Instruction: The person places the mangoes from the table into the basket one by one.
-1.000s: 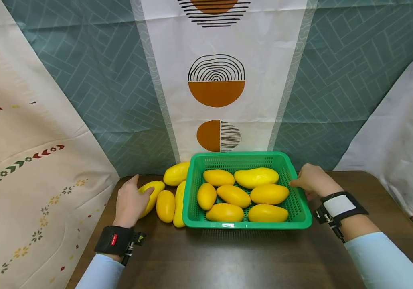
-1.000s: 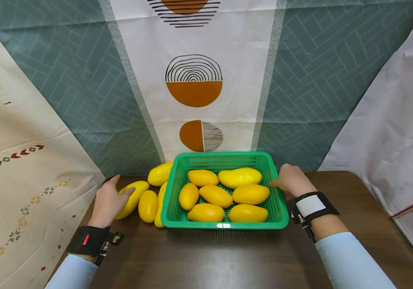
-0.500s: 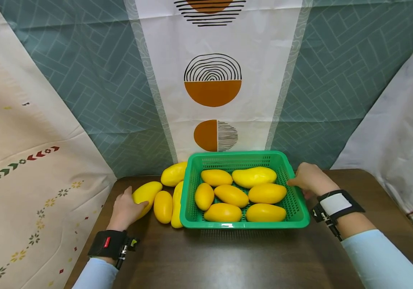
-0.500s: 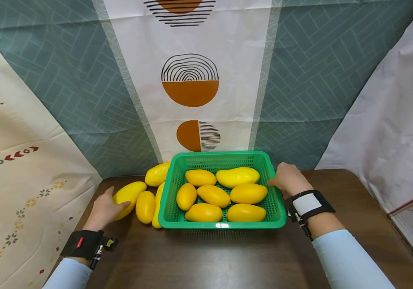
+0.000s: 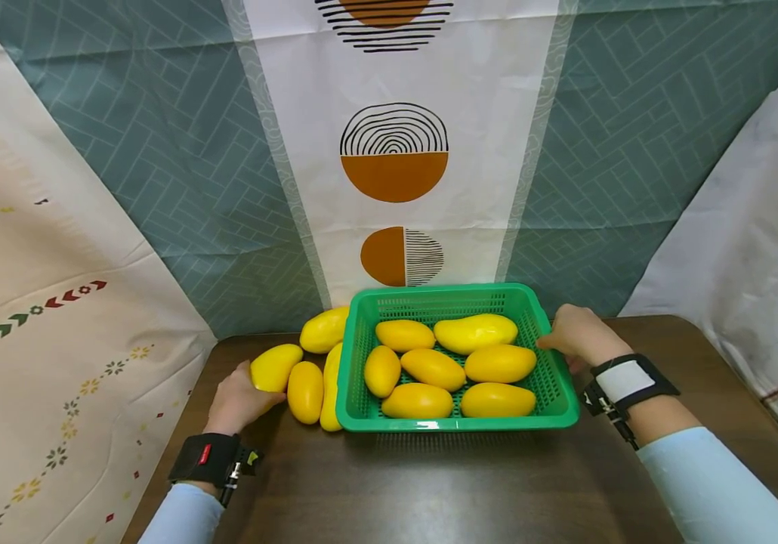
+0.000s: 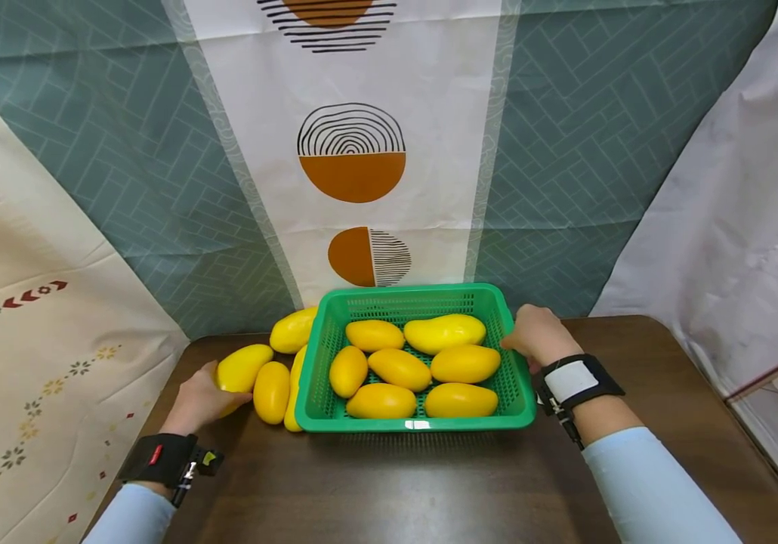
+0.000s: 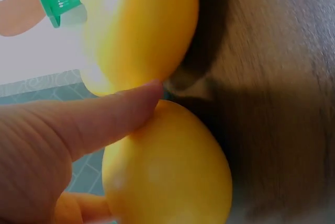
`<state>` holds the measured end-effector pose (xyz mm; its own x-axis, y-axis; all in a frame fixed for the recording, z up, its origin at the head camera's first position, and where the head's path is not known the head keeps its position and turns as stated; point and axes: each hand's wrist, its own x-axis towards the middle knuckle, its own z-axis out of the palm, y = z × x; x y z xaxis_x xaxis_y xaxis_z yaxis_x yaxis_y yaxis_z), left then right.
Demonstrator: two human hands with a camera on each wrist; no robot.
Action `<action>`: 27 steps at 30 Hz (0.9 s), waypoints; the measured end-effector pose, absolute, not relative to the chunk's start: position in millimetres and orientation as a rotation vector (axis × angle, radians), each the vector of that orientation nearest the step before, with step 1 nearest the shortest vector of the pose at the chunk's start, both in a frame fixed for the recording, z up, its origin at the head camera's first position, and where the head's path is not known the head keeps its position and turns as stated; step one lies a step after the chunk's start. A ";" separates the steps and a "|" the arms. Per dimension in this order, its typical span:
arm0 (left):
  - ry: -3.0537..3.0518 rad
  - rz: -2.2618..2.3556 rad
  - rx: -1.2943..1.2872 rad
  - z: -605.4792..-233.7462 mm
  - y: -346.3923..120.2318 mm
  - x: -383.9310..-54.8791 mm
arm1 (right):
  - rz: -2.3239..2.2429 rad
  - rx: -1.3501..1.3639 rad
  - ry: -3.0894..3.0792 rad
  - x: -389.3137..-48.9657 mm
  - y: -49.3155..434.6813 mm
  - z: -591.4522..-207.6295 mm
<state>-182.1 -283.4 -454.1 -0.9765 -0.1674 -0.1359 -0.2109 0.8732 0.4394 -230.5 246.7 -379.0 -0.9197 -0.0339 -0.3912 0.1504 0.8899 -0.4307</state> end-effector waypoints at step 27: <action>3.190 0.837 -0.169 -378.3 -251.0 -167.3 | -0.619 0.097 2.656 -226.6 243.3 -374.9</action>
<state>-167.3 -251.0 -378.3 -0.9819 -0.1390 0.1289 -0.0578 0.8671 0.4948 -226.6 243.3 -374.9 -0.9137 -0.0244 -0.4057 0.1574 0.8990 -0.4087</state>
